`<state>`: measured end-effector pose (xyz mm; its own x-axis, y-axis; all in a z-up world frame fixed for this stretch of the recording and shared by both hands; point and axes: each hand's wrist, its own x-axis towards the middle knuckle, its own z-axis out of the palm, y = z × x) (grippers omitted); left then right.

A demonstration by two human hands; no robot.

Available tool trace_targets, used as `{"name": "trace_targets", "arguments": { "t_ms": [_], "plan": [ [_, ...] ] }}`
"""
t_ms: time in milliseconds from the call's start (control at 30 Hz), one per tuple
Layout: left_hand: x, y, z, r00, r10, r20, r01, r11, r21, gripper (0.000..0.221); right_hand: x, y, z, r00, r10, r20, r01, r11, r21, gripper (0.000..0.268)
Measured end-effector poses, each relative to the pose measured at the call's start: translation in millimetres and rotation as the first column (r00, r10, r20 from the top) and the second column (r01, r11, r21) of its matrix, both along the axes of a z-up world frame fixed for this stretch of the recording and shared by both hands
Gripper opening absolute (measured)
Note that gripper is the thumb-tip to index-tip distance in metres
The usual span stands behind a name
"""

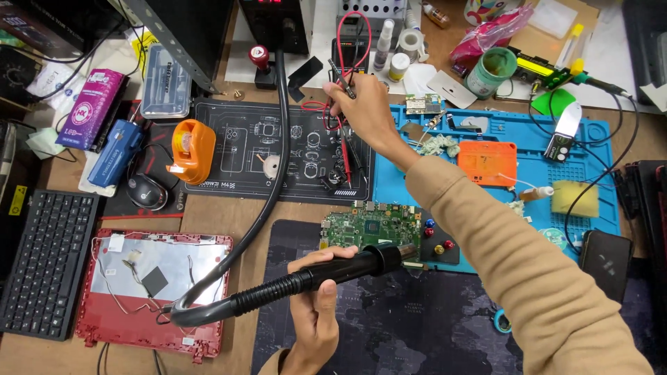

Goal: Testing a motherboard with a multimeter and using a heat gun for component repair on an electronics workbench.

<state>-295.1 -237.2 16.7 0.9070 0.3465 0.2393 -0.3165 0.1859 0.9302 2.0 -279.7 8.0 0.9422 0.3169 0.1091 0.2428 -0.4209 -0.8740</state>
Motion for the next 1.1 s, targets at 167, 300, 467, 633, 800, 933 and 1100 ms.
{"name": "trace_targets", "arguments": {
  "t_ms": [167,300,467,633,800,933,1100],
  "plan": [
    [-3.5,-0.8,5.8,0.999,0.042,0.004,-0.042,0.999,0.025,0.027,21.1,6.5,-11.9,0.990,0.094,-0.106,-0.111,0.978,-0.175,0.049],
    [-7.5,0.4,9.8,0.999,0.053,-0.010,-0.053,0.997,0.062,0.027,11.8,-4.5,11.0,0.985,0.094,-0.144,-0.125,0.966,-0.227,0.053],
    [-6.5,-0.5,12.3,0.998,0.055,-0.024,-0.055,0.998,0.037,0.027,-7.4,-42.1,46.7,0.996,0.077,-0.049,-0.086,0.972,-0.220,0.020],
    [10.4,-5.3,22.2,0.997,0.073,0.021,-0.074,0.997,0.038,0.032,-47.6,-107.1,85.8,0.978,0.188,-0.094,-0.200,0.968,-0.149,0.018],
    [31.2,-14.7,20.7,0.990,-0.012,0.143,0.032,0.990,-0.139,0.034,-102.7,-177.0,92.2,0.963,0.239,0.123,-0.242,0.970,0.012,0.032],
    [60.3,-28.5,32.2,0.969,-0.047,0.244,0.109,0.963,-0.248,0.038,-147.7,-212.8,79.1,0.998,-0.013,0.069,-0.002,0.977,0.214,0.025],
    [93.0,-48.5,29.2,0.957,-0.114,0.265,0.192,0.939,-0.287,0.044,-188.8,-239.9,37.5,0.954,-0.300,-0.012,0.289,0.906,0.309,0.017]
  ]
}}
